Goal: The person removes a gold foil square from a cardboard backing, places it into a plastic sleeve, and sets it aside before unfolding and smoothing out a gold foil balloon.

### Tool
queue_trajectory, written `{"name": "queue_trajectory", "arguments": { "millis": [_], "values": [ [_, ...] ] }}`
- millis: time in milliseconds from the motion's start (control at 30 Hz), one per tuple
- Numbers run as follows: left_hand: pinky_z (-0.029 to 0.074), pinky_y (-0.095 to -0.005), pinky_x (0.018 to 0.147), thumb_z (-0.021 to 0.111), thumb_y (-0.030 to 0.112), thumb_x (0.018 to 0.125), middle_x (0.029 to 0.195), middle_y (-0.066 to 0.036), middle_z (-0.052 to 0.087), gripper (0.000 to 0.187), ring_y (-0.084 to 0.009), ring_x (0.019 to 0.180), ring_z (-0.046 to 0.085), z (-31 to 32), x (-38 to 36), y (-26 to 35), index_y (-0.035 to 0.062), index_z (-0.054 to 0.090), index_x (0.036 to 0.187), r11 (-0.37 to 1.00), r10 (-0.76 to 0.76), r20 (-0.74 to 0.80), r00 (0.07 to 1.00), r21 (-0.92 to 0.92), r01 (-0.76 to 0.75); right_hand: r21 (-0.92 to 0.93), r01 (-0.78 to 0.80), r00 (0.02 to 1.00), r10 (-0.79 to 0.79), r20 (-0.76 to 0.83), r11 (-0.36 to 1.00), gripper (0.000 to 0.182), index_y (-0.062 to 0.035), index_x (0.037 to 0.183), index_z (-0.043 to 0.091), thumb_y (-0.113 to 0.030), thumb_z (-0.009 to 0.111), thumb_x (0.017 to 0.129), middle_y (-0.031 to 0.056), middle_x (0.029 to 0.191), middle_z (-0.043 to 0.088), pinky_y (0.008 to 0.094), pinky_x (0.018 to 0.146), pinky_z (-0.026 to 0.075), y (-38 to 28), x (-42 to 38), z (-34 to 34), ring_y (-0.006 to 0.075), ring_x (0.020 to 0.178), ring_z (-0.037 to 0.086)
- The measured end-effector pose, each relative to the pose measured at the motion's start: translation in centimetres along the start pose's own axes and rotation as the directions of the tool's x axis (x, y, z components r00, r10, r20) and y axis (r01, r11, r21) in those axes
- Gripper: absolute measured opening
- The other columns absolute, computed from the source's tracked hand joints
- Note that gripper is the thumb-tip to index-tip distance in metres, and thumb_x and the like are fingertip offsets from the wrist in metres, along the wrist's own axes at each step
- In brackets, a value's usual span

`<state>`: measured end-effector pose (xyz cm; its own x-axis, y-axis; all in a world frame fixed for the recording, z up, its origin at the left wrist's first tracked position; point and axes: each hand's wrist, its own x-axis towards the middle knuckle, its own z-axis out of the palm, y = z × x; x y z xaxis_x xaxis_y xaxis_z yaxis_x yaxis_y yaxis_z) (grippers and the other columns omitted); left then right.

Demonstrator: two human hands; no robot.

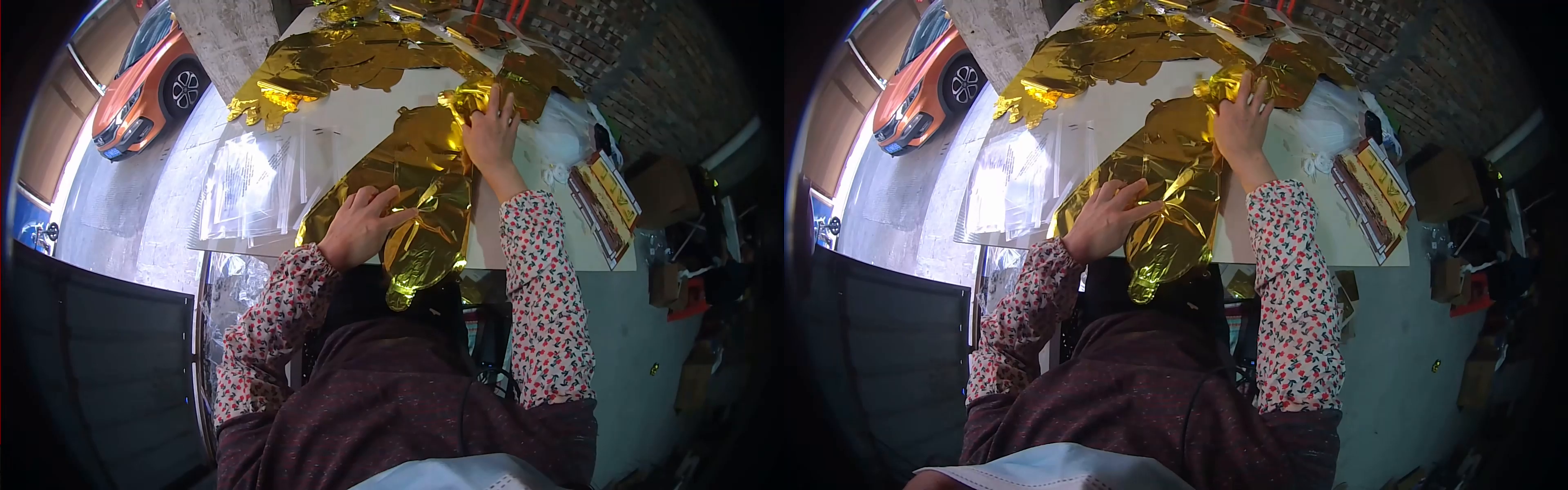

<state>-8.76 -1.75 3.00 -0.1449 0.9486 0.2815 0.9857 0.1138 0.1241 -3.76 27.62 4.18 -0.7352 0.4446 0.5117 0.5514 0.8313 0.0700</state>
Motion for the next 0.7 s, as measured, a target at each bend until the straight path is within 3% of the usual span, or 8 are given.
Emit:
{"name": "queue_trajectory", "arguments": {
  "millis": [100, 200, 367, 467, 567, 667, 700],
  "values": [
    [0.044, -0.0444, 0.100, 0.056, 0.005, 0.083, 0.137, -0.012, 0.052, 0.054, -0.0340, 0.116, 0.050, -0.2, 0.1, 0.2, 0.0272, 0.061, 0.132, 1.000, 0.001, 0.001, 1.000, 0.005, -0.001, 0.028, -0.130, 0.987, 0.127, 0.098, 0.991, 0.031, -0.0046, 0.102, 0.072, -0.031, 0.064, 0.088, 0.0219, 0.155, 0.026, 0.0653, 0.108, 0.029, 0.9, 0.3, 0.8, 0.0497, 0.142, 0.022],
    [0.044, -0.0444, 0.100, 0.056, 0.005, 0.083, 0.137, -0.012, 0.052, 0.054, -0.0339, 0.116, 0.050, -0.1, 0.1, 0.1, 0.0267, 0.061, 0.132, 1.000, 0.004, -0.007, 1.000, -0.001, -0.004, 0.087, -0.220, 0.974, 0.213, 0.083, 0.972, 0.036, -0.0012, 0.103, 0.071, -0.033, 0.064, 0.087, 0.0216, 0.156, 0.027, 0.0647, 0.107, 0.032, 1.5, 0.0, 1.1, 0.0497, 0.141, 0.025],
    [0.044, -0.0444, 0.099, 0.056, 0.004, 0.083, 0.137, -0.013, 0.052, 0.055, -0.0339, 0.116, 0.050, -0.1, 0.0, 0.1, 0.0266, 0.061, 0.132, 1.000, -0.001, -0.003, 1.000, -0.019, 0.001, 0.063, -0.347, 0.930, 0.335, 0.154, 0.936, 0.046, -0.0008, 0.112, 0.068, -0.040, 0.063, 0.089, 0.0217, 0.158, 0.022, 0.0587, 0.104, 0.041, 2.6, 0.1, 1.8, 0.0504, 0.139, 0.029],
    [0.044, -0.0442, 0.099, 0.056, 0.003, 0.082, 0.137, -0.013, 0.052, 0.056, -0.0336, 0.115, 0.050, -0.2, 0.1, 0.2, 0.0264, 0.061, 0.132, 1.000, -0.001, -0.007, 1.000, -0.018, 0.001, 0.165, -0.400, 0.915, 0.382, 0.131, 0.902, 0.055, -0.0047, 0.132, 0.056, -0.038, 0.064, 0.089, 0.0230, 0.158, 0.020, 0.0577, 0.101, 0.043, 2.6, 0.2, 1.7, 0.0525, 0.135, 0.035],
    [0.045, -0.0440, 0.099, 0.056, 0.003, 0.081, 0.137, -0.013, 0.052, 0.057, -0.0332, 0.115, 0.050, -0.1, 0.0, 0.2, 0.0263, 0.061, 0.132, 1.000, 0.005, -0.021, 1.000, -0.007, -0.005, 0.423, -0.468, 0.878, 0.462, 0.125, 0.776, 0.068, -0.0069, 0.145, 0.038, -0.036, 0.065, 0.089, 0.0262, 0.148, 0.038, 0.0511, 0.096, 0.049, 2.2, 0.2, 0.4, 0.0493, 0.122, 0.051],
    [0.045, -0.0439, 0.098, 0.056, 0.003, 0.081, 0.137, -0.013, 0.052, 0.056, -0.0331, 0.114, 0.050, -0.1, 0.1, 0.1, 0.0263, 0.062, 0.132, 1.000, 0.006, -0.025, 1.000, -0.011, -0.006, 0.583, -0.393, 0.919, 0.324, 0.225, 0.711, 0.076, -0.0069, 0.148, 0.029, -0.031, 0.068, 0.087, 0.0278, 0.131, 0.054, 0.0485, 0.092, 0.050, 2.6, 0.9, 2.3, 0.0456, 0.110, 0.060],
    [0.045, -0.0439, 0.098, 0.057, 0.003, 0.081, 0.137, -0.013, 0.052, 0.056, -0.0330, 0.114, 0.050, -0.1, 0.1, 0.1, 0.0262, 0.062, 0.132, 1.000, 0.006, -0.024, 1.000, -0.010, -0.007, 0.624, -0.351, 0.935, 0.301, 0.189, 0.699, 0.074, -0.0064, 0.147, 0.031, -0.029, 0.068, 0.087, 0.0278, 0.127, 0.056, 0.0482, 0.092, 0.050, 2.5, 0.8, 2.9, 0.0446, 0.110, 0.060]
  ]
}}
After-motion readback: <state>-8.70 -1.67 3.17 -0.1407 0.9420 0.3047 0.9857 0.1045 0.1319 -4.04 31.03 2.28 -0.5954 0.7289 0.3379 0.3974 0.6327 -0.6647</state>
